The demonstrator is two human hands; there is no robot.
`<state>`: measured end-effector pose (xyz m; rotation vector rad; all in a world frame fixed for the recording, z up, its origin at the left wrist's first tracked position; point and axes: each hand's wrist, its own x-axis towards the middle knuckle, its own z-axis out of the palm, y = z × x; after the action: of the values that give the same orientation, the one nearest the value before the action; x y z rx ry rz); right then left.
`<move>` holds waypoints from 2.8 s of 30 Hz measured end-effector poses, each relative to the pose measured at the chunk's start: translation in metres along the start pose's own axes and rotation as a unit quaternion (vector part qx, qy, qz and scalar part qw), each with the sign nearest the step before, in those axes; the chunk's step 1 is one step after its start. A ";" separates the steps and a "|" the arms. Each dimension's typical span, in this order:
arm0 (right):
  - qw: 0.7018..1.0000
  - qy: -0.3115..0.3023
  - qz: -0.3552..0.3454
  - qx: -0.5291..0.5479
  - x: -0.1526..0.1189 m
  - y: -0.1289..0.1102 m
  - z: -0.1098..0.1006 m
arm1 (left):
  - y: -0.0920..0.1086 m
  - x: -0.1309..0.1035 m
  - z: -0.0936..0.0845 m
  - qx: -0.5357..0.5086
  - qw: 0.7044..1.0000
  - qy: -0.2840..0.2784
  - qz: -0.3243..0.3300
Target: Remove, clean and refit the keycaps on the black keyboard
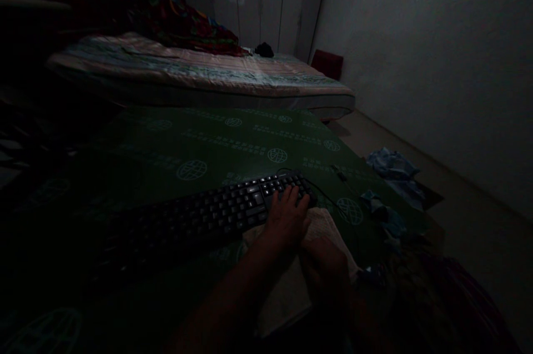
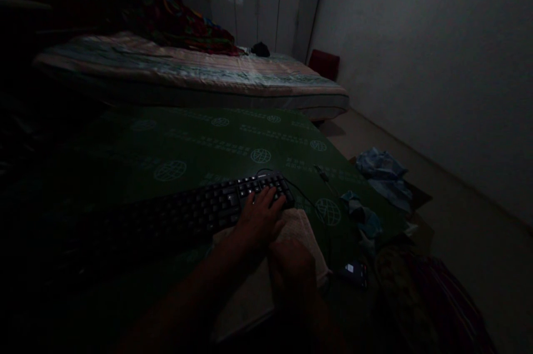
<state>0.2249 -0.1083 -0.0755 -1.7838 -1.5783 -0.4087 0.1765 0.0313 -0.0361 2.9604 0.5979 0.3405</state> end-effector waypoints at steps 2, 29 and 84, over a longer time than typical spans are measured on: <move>1.000 -0.007 0.004 -0.003 -0.001 0.001 0.001 | 0.001 -0.001 -0.002 0.002 1.000 -0.003 0.002; 0.999 0.006 -0.003 0.032 -0.006 0.000 -0.003 | 0.004 -0.010 -0.001 0.005 0.999 -0.045 -0.017; 0.998 0.012 0.017 0.051 -0.002 -0.004 -0.003 | -0.011 -0.027 -0.009 0.008 0.999 -0.041 -0.012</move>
<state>0.2218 -0.1124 -0.0736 -1.7196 -1.5233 -0.3270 0.1457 0.0313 -0.0348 2.9636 0.6280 0.2113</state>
